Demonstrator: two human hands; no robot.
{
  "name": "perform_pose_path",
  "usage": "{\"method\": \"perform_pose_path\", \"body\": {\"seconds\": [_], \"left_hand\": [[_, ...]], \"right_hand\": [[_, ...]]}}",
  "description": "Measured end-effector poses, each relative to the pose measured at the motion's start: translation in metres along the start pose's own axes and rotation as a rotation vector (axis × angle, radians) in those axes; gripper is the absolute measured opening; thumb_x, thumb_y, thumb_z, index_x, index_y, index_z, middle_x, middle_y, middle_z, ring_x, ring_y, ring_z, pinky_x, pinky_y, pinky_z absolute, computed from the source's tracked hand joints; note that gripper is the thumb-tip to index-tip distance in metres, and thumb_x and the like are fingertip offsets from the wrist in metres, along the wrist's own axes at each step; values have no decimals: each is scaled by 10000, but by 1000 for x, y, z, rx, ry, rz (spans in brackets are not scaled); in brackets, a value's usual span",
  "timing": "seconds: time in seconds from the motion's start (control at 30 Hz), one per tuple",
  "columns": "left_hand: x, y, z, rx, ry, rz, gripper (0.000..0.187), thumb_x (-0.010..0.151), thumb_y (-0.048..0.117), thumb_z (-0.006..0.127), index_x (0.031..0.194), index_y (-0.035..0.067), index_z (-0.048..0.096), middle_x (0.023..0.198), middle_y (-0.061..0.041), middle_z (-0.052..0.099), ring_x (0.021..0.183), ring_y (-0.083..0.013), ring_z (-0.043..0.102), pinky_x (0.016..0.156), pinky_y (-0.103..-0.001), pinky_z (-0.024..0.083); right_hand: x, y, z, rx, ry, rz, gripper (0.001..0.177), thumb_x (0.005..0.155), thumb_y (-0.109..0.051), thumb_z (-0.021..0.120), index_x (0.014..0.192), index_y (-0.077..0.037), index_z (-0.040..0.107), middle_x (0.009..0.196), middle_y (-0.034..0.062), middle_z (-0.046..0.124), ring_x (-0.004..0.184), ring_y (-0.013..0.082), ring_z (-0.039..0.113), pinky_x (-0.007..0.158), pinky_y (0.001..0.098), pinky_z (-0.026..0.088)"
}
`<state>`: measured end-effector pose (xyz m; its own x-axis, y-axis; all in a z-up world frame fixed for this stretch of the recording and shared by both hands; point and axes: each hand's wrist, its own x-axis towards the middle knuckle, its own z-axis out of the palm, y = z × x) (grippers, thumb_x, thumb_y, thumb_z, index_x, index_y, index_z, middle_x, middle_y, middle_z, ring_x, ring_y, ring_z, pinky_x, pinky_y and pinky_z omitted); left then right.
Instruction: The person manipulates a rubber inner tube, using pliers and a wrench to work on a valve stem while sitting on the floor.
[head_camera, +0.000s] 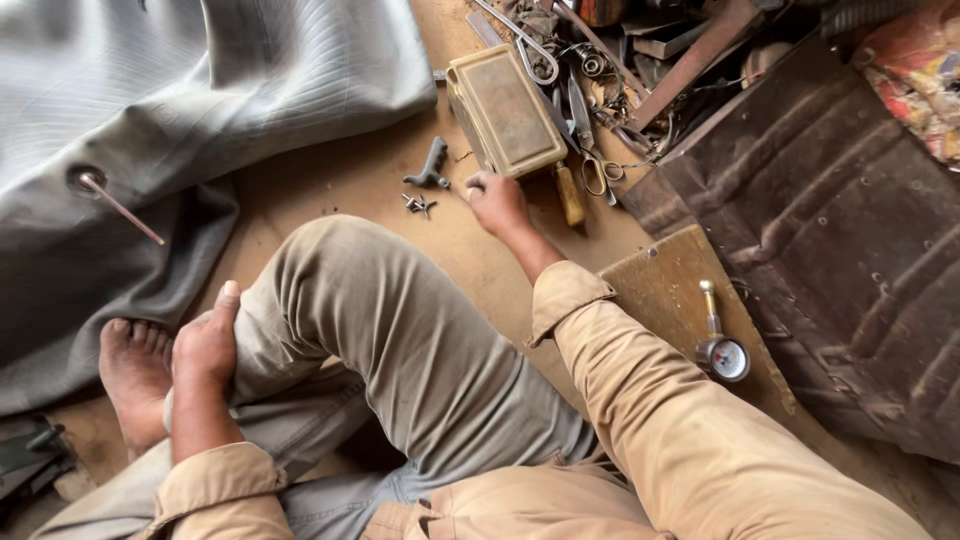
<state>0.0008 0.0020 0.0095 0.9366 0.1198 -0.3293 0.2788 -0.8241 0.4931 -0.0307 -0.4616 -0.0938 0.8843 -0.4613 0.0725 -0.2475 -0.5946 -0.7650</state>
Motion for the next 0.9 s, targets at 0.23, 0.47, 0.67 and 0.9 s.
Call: {"method": "perform_pose_path", "body": {"seconds": [0.23, 0.47, 0.67, 0.9], "left_hand": [[-18, 23, -3, -46, 51, -128, 743, 916, 723, 603, 1184, 45, 752, 1226, -257, 697, 1224, -366, 626, 1082, -426, 421], [-15, 36, 4, -22, 45, -147, 708, 905, 702, 615, 1171, 63, 761, 1194, -256, 707, 1197, -386, 646, 1046, -452, 454], [-20, 40, 4, -44, 63, -151, 694, 894, 701, 624, 1169, 80, 767, 1191, -236, 715, 1182, -370, 650, 1048, -451, 453], [-26, 42, 14, -55, 50, -138, 682, 902, 716, 582, 1187, 124, 768, 1239, -205, 702, 1206, -384, 628, 1066, -473, 433]], "right_hand": [[4, -47, 41, -193, -231, -220, 283, 879, -273, 720, 1143, -176, 752, 1131, 94, 713, 1078, 323, 652, 916, 443, 522], [-7, -31, 78, -460, -189, -423, 65, 953, -141, 663, 990, -151, 716, 1166, 100, 644, 1163, 311, 619, 957, 448, 534], [-7, -1, 57, -453, -182, -341, 137, 812, -172, 710, 912, -81, 690, 1005, 159, 669, 1006, 362, 647, 882, 472, 533], [-7, 23, 16, 817, -52, 435, 118, 874, -186, 714, 935, -85, 704, 843, 65, 684, 732, 161, 651, 584, 325, 487]]}}
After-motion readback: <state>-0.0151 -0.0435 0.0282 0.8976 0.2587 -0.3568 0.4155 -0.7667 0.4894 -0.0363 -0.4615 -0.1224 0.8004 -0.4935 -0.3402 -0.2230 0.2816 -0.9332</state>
